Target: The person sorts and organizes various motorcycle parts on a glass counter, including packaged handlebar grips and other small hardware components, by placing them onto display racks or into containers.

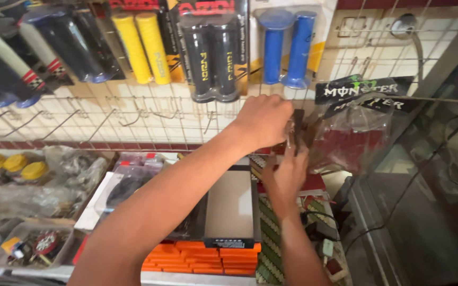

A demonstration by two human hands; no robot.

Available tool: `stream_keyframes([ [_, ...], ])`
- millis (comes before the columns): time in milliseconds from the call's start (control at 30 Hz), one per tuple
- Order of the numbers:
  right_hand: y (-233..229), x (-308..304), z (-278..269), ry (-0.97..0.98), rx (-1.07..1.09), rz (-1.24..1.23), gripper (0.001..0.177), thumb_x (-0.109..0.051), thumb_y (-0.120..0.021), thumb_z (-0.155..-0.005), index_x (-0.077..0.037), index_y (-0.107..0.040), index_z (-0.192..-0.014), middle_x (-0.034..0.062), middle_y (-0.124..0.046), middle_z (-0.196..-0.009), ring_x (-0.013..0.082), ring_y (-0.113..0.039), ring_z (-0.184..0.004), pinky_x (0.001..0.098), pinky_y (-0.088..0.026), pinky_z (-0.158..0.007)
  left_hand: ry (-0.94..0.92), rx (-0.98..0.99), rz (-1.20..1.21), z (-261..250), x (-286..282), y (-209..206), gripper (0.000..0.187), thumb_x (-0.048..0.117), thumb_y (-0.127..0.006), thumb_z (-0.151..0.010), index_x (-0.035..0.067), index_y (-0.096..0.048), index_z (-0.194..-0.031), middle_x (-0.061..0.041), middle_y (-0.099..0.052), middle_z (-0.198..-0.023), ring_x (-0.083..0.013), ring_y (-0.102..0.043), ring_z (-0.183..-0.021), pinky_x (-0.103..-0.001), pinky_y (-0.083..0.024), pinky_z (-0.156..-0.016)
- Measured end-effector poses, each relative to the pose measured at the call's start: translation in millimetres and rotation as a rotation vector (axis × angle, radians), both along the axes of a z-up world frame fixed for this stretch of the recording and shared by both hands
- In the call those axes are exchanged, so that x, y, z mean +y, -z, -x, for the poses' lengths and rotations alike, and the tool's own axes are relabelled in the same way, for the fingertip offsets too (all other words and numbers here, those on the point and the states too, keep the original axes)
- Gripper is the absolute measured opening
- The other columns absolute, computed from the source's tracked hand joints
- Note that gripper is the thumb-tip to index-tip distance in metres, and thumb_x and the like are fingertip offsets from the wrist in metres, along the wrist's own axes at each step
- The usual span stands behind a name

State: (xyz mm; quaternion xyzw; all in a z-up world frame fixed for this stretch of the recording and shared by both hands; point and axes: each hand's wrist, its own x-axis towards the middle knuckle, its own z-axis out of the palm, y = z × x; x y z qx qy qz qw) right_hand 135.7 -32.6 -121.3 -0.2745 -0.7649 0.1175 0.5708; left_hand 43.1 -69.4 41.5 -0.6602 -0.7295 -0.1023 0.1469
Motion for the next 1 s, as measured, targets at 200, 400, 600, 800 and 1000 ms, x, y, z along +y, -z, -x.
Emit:
stream_keyframes([
  [200,-17,-12,-49,-0.106,0.138,0.006,0.055,0.017,-0.058,-0.08,-0.006,-0.07,-0.129,0.0175,-0.07,-0.124,0.0239,-0.072,-0.102,0.0323,-0.061,-0.081,-0.013,-0.039,-0.144,-32,-50,-8,0.022,0.018,-0.07,-0.083,0.004,-0.072,-0.099,-0.019,-0.072,-0.1,-0.0392,-0.07,-0.095,-0.051,-0.056,-0.075],
  [400,-65,-58,-100,-0.263,0.187,-0.082,0.035,0.014,-0.059,-0.097,0.002,-0.069,-0.128,0.0183,-0.069,-0.127,0.0275,-0.069,-0.12,0.0364,-0.055,-0.109,0.008,0.034,-0.437,-62,-116,-8,0.036,0.009,-0.07,-0.066,0.0,-0.07,-0.101,-0.017,-0.07,-0.101,-0.0349,-0.069,-0.098,-0.047,-0.056,-0.081],
  [600,-60,-88,-123,-0.597,0.019,0.077,0.028,-0.002,-0.058,-0.091,0.002,-0.066,-0.118,0.0222,-0.064,-0.126,0.0352,-0.065,-0.122,0.0486,-0.053,-0.105,-0.154,-0.041,-0.639,-108,-208,11,0.023,0.008,-0.072,-0.085,0.001,-0.064,-0.106,-0.017,-0.065,-0.115,-0.035,-0.065,-0.112,-0.046,-0.052,-0.105],
  [800,-16,-106,-75,-1.125,-0.089,-0.285,0.029,-0.016,-0.06,-0.089,-0.005,-0.069,-0.114,0.0208,-0.065,-0.122,0.0375,-0.068,-0.117,0.0553,-0.05,-0.111,-0.518,-0.026,-0.68,-135,-288,38,0.027,0.01,-0.075,-0.088,0.003,-0.065,-0.112,-0.013,-0.066,-0.123,-0.0353,-0.062,-0.128,-0.05,-0.048,-0.112],
  [1000,-24,-207,-73,-1.305,-0.075,-0.145,0.031,-0.005,-0.066,-0.088,-0.005,-0.069,-0.119,0.015,-0.07,-0.12,0.0344,-0.07,-0.117,0.0494,-0.051,-0.112,-0.869,-0.016,-0.662,-163,-353,78,0.027,0.012,-0.075,-0.084,0.004,-0.066,-0.108,-0.014,-0.067,-0.122,-0.0353,-0.062,-0.123,-0.05,-0.047,-0.107],
])
